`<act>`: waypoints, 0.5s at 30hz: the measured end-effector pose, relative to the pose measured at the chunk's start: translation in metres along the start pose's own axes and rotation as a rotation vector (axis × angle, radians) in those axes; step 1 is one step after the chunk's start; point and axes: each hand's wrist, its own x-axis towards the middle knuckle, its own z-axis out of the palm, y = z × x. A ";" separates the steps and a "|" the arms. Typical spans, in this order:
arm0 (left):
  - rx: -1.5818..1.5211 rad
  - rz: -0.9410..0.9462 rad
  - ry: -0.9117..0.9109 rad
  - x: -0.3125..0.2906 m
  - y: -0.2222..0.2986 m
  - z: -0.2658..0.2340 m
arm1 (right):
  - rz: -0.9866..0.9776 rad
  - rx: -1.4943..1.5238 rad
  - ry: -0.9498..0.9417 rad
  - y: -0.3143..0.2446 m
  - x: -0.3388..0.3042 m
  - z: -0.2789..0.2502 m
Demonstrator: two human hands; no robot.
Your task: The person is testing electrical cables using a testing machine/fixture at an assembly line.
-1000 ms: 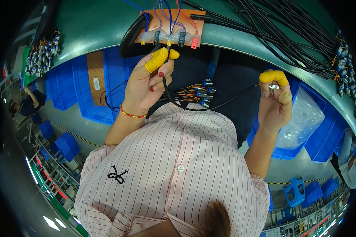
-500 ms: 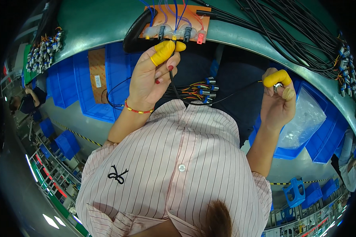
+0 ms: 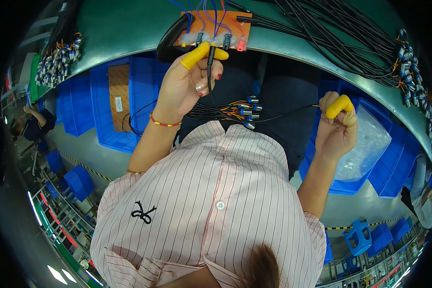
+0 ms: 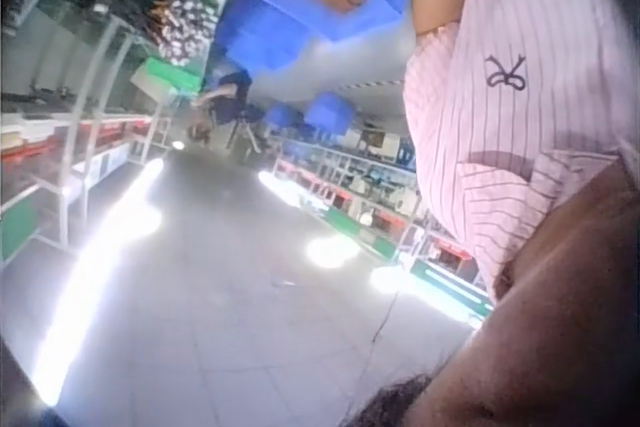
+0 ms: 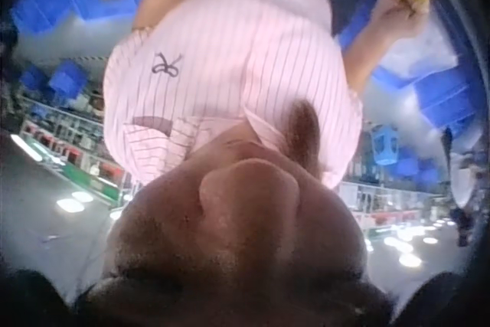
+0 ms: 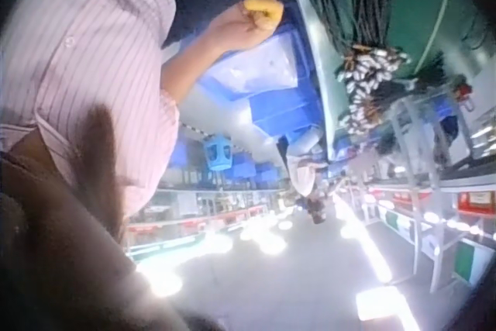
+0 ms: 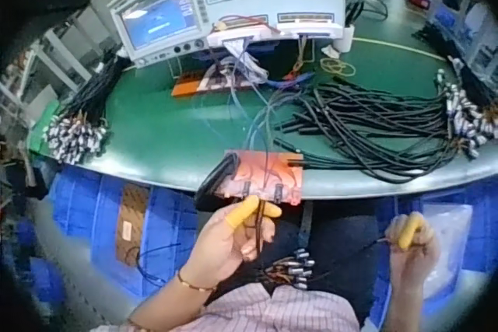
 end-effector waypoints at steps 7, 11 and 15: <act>0.157 0.094 0.017 -0.002 -0.009 0.006 | 0.005 -0.006 0.022 -0.006 0.005 -0.011; 0.137 0.117 0.074 -0.004 -0.015 0.009 | 0.003 0.006 0.024 -0.009 0.009 -0.015; 0.298 0.024 0.118 -0.023 -0.012 0.025 | -0.060 0.015 0.032 -0.028 0.011 -0.032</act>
